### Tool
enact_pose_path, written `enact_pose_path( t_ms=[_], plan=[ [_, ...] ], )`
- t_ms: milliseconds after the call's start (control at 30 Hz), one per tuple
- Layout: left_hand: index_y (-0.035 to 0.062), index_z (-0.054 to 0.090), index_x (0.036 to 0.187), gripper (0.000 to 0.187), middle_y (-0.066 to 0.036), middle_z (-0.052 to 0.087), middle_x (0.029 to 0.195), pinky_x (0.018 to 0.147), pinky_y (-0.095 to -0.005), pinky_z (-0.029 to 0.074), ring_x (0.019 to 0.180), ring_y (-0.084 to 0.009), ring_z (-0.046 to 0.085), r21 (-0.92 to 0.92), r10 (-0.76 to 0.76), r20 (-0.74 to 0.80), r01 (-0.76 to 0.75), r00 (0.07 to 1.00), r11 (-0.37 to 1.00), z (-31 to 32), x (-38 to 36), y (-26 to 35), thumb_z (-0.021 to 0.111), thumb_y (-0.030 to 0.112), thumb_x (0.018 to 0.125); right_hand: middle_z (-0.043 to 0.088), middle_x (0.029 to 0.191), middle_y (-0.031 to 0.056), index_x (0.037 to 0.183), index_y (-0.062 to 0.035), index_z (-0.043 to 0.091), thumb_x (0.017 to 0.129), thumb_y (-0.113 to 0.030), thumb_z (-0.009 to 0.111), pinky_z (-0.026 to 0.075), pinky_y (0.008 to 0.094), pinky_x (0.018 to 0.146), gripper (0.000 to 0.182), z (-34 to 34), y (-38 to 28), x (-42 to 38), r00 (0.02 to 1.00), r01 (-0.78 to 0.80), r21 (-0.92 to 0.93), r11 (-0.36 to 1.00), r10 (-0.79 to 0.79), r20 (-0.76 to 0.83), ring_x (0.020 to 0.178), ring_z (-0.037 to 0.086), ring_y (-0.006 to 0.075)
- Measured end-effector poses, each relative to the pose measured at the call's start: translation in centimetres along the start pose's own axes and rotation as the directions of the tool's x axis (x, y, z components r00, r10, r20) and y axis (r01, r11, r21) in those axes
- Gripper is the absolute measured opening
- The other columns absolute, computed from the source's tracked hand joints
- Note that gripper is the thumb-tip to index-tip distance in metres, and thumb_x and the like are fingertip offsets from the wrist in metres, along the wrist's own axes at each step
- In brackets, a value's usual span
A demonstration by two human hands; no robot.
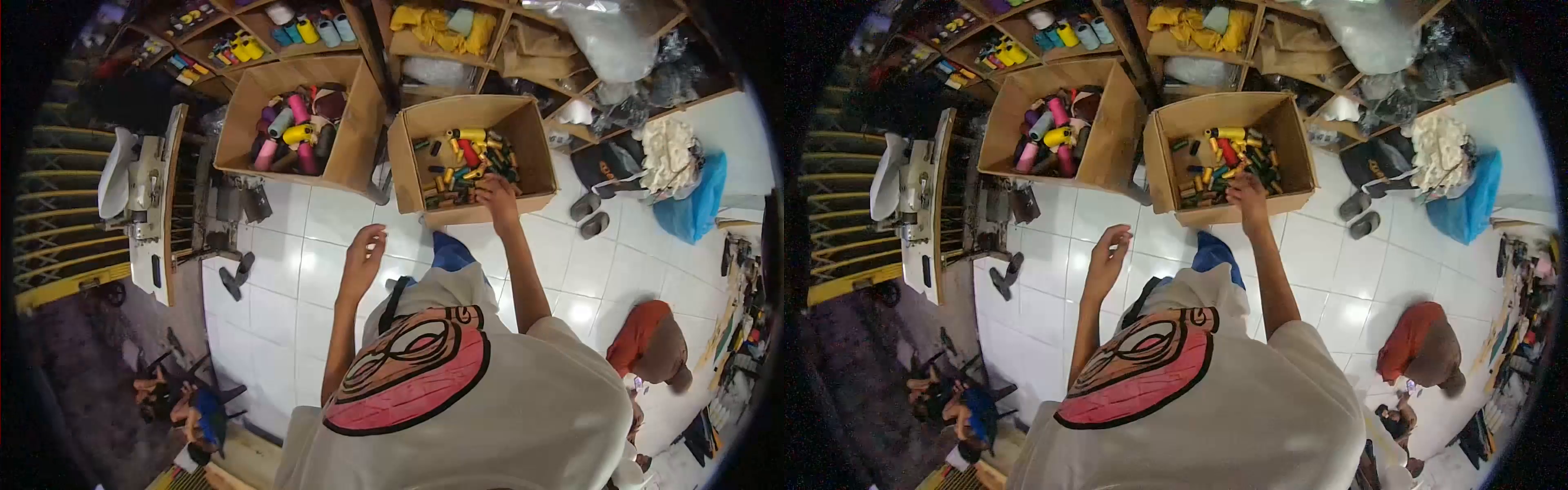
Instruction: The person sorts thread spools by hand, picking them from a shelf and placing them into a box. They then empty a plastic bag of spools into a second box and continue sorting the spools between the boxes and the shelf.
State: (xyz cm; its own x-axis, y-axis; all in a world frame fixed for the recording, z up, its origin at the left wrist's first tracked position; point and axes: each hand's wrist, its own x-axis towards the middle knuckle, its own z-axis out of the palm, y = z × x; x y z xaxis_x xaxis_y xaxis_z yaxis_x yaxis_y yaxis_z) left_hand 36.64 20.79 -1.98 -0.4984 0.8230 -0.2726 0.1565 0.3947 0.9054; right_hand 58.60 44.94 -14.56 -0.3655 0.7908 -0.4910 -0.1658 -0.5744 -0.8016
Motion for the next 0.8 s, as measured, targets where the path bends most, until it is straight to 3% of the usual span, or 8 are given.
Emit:
enact_pose_path(
  t_ms=[67,133,167,267,467,567,667,800],
  plan=[
    [0.0067,0.056,0.119,0.023,-0.008,0.064,0.102,0.075,-0.0302,0.049,0.091,-0.0163,0.061,-0.011,0.009,0.042,-0.008,0.999,1.000,2.3,2.5,1.8,0.054,0.011,0.096,0.062,0.101,0.0059,0.121,-0.0093,0.054,0.095,-0.030,0.057,0.051,0.0329,0.081,0.034,-0.5,-1.4,2.5,0.999,-0.034,-0.126,0.991,0.031,-0.028,0.092,0.062,0.0183],
    [0.0083,0.055,0.120,0.024,-0.007,0.065,0.107,0.080,-0.0316,0.048,0.097,-0.0160,0.060,0.028,-0.079,0.151,0.076,0.985,0.997,4.4,4.8,2.5,0.055,0.014,0.096,0.063,0.100,0.0072,0.122,-0.0094,0.054,0.094,-0.030,0.058,0.050,0.0342,0.083,0.035,-1.1,-2.2,4.8,0.993,-0.014,-0.385,0.923,0.058,0.102,0.094,0.062,0.0201],
    [0.0076,0.055,0.120,0.025,-0.008,0.064,0.108,0.081,-0.0325,0.048,0.097,-0.0172,0.060,0.108,-0.017,0.195,-0.004,0.981,0.994,5.4,5.3,3.1,0.056,0.012,0.095,0.064,0.100,0.0078,0.122,-0.0094,0.054,0.094,-0.030,0.058,0.050,0.0349,0.083,0.035,-1.4,-2.3,6.3,0.983,0.019,-0.502,0.865,0.075,0.168,0.095,0.062,0.0209],
    [0.0049,0.056,0.119,0.026,-0.010,0.062,0.111,0.082,-0.0351,0.048,0.098,-0.0206,0.061,0.241,-0.005,0.385,-0.095,0.923,0.966,7.2,6.3,3.8,0.056,0.009,0.093,0.064,0.105,0.0114,0.124,-0.0091,0.053,0.092,-0.029,0.058,0.048,0.0366,0.086,0.038,-2.9,-0.8,11.2,0.888,0.154,-0.855,0.496,0.309,0.340,0.099,0.061,0.0238],
    [0.0038,0.056,0.118,0.024,-0.013,0.062,0.109,0.082,-0.0344,0.049,0.098,-0.0224,0.062,0.153,-0.081,0.406,0.019,0.910,0.988,8.5,7.3,3.1,0.053,0.008,0.095,0.064,0.109,0.0168,0.132,-0.0084,0.048,0.090,-0.025,0.057,0.048,0.0426,0.090,0.045,-3.0,-1.2,15.2,0.874,0.274,-0.927,0.257,0.336,0.351,0.096,0.064,0.0288],
    [0.0037,0.057,0.117,0.022,-0.014,0.063,0.107,0.080,-0.0339,0.050,0.097,-0.0228,0.063,0.142,-0.054,0.347,0.004,0.936,0.990,9.0,8.4,3.1,0.052,0.010,0.096,0.062,0.113,0.0201,0.135,-0.0069,0.044,0.091,-0.026,0.055,0.046,0.0460,0.095,0.050,-4.2,3.8,20.9,0.907,0.285,-0.933,0.218,0.254,0.337,0.105,0.061,0.0288],
    [0.0040,0.057,0.116,0.021,-0.014,0.063,0.107,0.079,-0.0337,0.050,0.097,-0.0227,0.063,0.123,-0.056,0.359,0.012,0.932,0.992,9.6,8.6,2.7,0.052,0.009,0.096,0.063,0.101,0.0182,0.133,-0.0046,0.045,0.092,-0.030,0.054,0.050,0.0443,0.081,0.049,-4.6,8.1,24.4,0.955,0.210,-0.959,0.188,0.169,0.242,0.088,0.062,0.0288],
    [0.0037,0.057,0.115,0.021,-0.014,0.064,0.106,0.081,-0.0348,0.049,0.097,-0.0253,0.063,0.095,-0.065,0.354,0.033,0.933,0.995,10.3,8.2,2.2,0.052,0.009,0.095,0.063,0.100,0.0165,0.140,-0.0062,0.035,0.093,-0.030,0.054,0.053,0.0468,0.072,0.056,-3.9,12.7,26.0,0.999,0.006,-0.998,-0.062,0.034,0.004,0.075,0.063,0.0293]
  ],
)
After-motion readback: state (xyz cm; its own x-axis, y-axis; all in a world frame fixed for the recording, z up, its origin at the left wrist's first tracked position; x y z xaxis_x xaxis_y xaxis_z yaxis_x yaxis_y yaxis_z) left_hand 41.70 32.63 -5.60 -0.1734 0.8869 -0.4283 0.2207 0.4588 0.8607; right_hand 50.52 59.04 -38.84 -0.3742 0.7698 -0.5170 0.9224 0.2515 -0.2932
